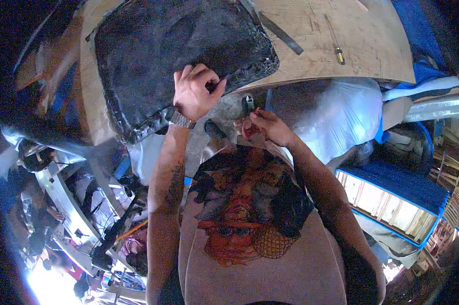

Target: Removing or securing upholstery material on a chair seat using tools.

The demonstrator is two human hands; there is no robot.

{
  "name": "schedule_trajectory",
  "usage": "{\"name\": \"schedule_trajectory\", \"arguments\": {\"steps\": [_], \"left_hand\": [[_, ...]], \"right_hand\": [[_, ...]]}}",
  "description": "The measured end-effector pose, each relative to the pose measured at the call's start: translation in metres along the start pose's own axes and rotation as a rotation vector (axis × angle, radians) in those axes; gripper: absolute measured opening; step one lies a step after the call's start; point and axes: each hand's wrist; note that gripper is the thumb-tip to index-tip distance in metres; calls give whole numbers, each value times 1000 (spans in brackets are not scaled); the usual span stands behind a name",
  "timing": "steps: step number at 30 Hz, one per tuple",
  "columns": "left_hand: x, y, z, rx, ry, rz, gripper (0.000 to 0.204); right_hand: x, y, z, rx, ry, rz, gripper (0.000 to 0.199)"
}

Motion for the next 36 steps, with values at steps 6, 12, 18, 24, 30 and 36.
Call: {"name": "schedule_trajectory", "arguments": {"steps": [6, 12, 18, 24, 30, 36], "left_hand": [[4, -1, 2, -24, -8, 36, 18], [5, 1, 2, -7, -10, 22, 17], [7, 2, 5, -22, -1, 17, 16], [6, -2, 1, -37, 31, 19, 16], [5, -3, 2, -68, 28, -14, 16], [7, -3, 4, -96, 18, 10, 16]], "right_hand": [[-4, -29, 8, 67, 18, 427, 39], [-16, -37, 10, 87, 101, 586, 41], [-14, -37, 20, 18, 6, 507, 34], [-4, -37, 25, 623, -230, -1299, 21], [-14, -8, 2, 84, 234, -228, 28], [-2, -44, 3, 0, -10, 447, 38]]}}
Point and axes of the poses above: each hand's wrist, its own z-axis towards the middle knuckle, its own y-axis out of the palm, x = y × z, and after that the axes turned 14 degrees about -x, right-handed
